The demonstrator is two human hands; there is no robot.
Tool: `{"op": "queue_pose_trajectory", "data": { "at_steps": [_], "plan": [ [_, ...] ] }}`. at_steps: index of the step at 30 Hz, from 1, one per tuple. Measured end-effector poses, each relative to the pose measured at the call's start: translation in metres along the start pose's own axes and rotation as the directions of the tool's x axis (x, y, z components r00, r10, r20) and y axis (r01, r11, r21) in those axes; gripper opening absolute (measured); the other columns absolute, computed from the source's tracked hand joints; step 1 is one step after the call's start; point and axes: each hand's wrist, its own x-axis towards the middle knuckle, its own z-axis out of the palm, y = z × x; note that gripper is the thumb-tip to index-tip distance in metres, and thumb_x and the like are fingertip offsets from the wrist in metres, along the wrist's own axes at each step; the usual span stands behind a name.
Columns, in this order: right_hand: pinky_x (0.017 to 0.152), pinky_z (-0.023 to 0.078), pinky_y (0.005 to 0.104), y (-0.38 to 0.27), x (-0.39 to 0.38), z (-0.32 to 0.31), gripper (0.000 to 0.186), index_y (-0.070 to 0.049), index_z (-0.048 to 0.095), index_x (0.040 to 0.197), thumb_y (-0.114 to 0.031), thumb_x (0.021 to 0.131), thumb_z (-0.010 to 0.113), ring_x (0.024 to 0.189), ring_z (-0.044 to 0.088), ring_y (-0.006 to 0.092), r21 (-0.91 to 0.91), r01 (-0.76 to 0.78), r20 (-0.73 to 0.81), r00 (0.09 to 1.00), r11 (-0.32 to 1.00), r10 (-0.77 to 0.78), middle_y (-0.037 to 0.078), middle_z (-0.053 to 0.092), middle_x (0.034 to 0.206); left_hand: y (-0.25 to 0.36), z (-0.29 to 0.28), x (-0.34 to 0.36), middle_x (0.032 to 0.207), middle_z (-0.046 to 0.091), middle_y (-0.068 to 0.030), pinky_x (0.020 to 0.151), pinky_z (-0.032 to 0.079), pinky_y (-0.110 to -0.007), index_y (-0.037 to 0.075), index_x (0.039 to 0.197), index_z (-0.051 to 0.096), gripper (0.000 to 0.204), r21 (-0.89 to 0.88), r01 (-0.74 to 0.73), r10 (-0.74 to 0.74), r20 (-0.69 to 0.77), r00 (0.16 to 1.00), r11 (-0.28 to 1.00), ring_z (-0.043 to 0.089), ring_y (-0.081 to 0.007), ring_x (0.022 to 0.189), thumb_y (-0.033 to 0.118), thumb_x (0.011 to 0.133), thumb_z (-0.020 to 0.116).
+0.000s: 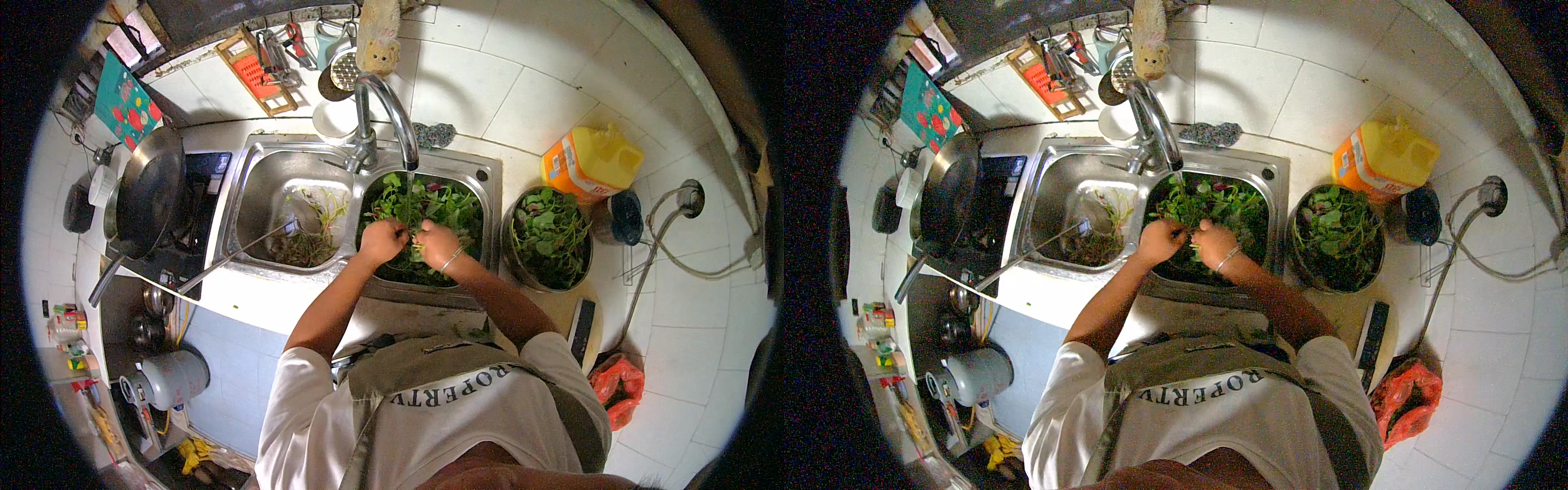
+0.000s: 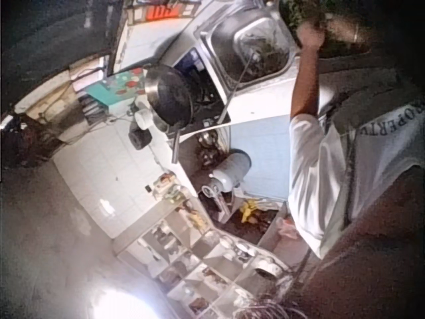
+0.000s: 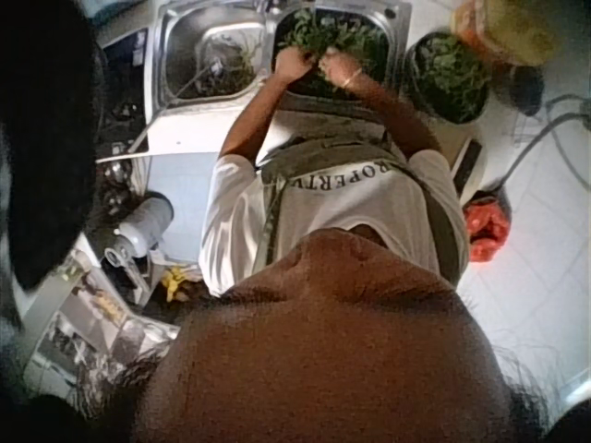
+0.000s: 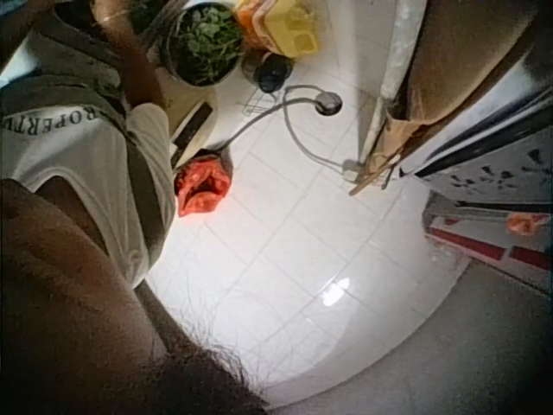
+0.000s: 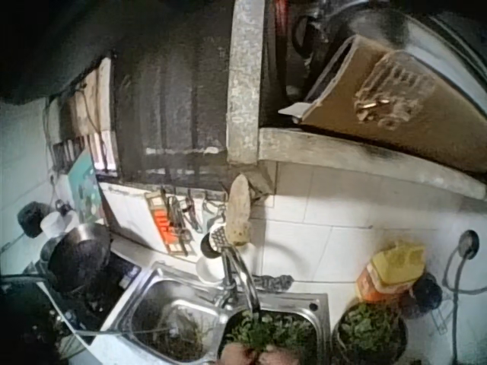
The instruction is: The person stands at a kitchen sink and washes leafy green vegetables under running water. They repeatedly lift, rinse, and separate the greens by hand, moving them between the sink basin and a colander placed nearby.
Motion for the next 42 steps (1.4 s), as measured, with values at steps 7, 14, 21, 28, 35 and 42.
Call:
{"op": "queue_pose_trajectory", "data": {
  "at_steps": [7,14,21,28,35,42],
  "plan": [
    [0.064,0.043,0.0291,-0.010,-0.008,-0.008,0.024,-0.004,0.059,0.078,-0.027,0.079,0.051,0.072,0.056,0.0162,0.632,-0.224,0.331,0.943,0.742,0.002,0.008,0.060,0.078,-0.055,0.007,0.002,0.077,0.057,-0.0136,0.061,0.045,-0.041,0.009,0.074,0.059,0.016,0.130,0.285,-0.274,-0.097,0.957,0.950,0.055,-0.0319,0.069,0.022,0.068,0.052],
    [0.066,0.042,0.0319,0.049,-0.023,0.023,0.027,-0.006,0.055,0.075,-0.031,0.082,0.046,0.069,0.054,0.0212,0.656,-0.255,0.168,0.967,0.711,0.192,0.009,0.057,0.073,-0.084,-0.046,-0.018,0.104,0.050,-0.0131,0.088,0.028,-0.045,0.008,0.100,0.054,0.035,0.556,0.525,-0.152,-0.580,0.801,0.644,0.044,-0.0274,0.098,0.017,0.066,0.052],
    [0.063,0.034,0.0299,0.063,-0.021,0.033,0.031,-0.003,0.044,0.063,-0.027,0.082,0.043,0.064,0.043,0.0146,0.799,-0.328,0.027,0.857,0.505,0.514,0.002,0.044,0.063,-0.067,0.074,0.003,0.093,0.052,-0.0152,0.077,0.040,-0.039,0.006,0.096,0.055,0.032,0.184,0.157,-0.164,0.025,0.986,0.970,0.049,-0.0318,0.089,0.021,0.068,0.057],
    [0.064,0.040,0.0349,0.054,-0.030,0.007,0.023,-0.003,0.051,0.084,-0.023,0.074,0.056,0.068,0.052,0.0218,0.651,-0.210,-0.172,0.895,0.729,0.411,0.011,0.055,0.078,-0.047,0.065,0.013,0.082,0.057,-0.0148,0.067,0.043,-0.038,0.006,0.081,0.059,0.016,-0.120,0.130,-0.137,-0.053,0.989,0.984,0.052,-0.0331,0.078,0.019,0.073,0.054],
    [0.061,0.044,0.0353,0.008,0.003,-0.017,0.022,-0.004,0.053,0.093,-0.014,0.073,0.056,0.072,0.056,0.0307,0.433,-0.020,-0.258,0.955,0.901,0.146,0.016,0.057,0.080,-0.027,0.003,0.023,0.070,0.058,-0.0026,0.060,0.041,-0.025,0.003,0.083,0.058,0.020,-0.598,0.250,-0.128,0.239,0.963,0.761,0.050,-0.0090,0.064,0.021,0.081,0.052],
    [0.061,0.043,0.0395,0.018,0.016,-0.011,0.021,-0.007,0.057,0.085,-0.023,0.072,0.056,0.070,0.054,0.0325,0.309,-0.048,-0.227,0.966,0.950,0.123,0.015,0.056,0.077,-0.028,0.000,0.017,0.068,0.055,0.0016,0.051,0.038,-0.021,0.002,0.082,0.059,0.014,-0.677,0.128,-0.039,0.145,0.989,0.725,0.046,-0.0048,0.058,0.014,0.077,0.058]
  ]
}}
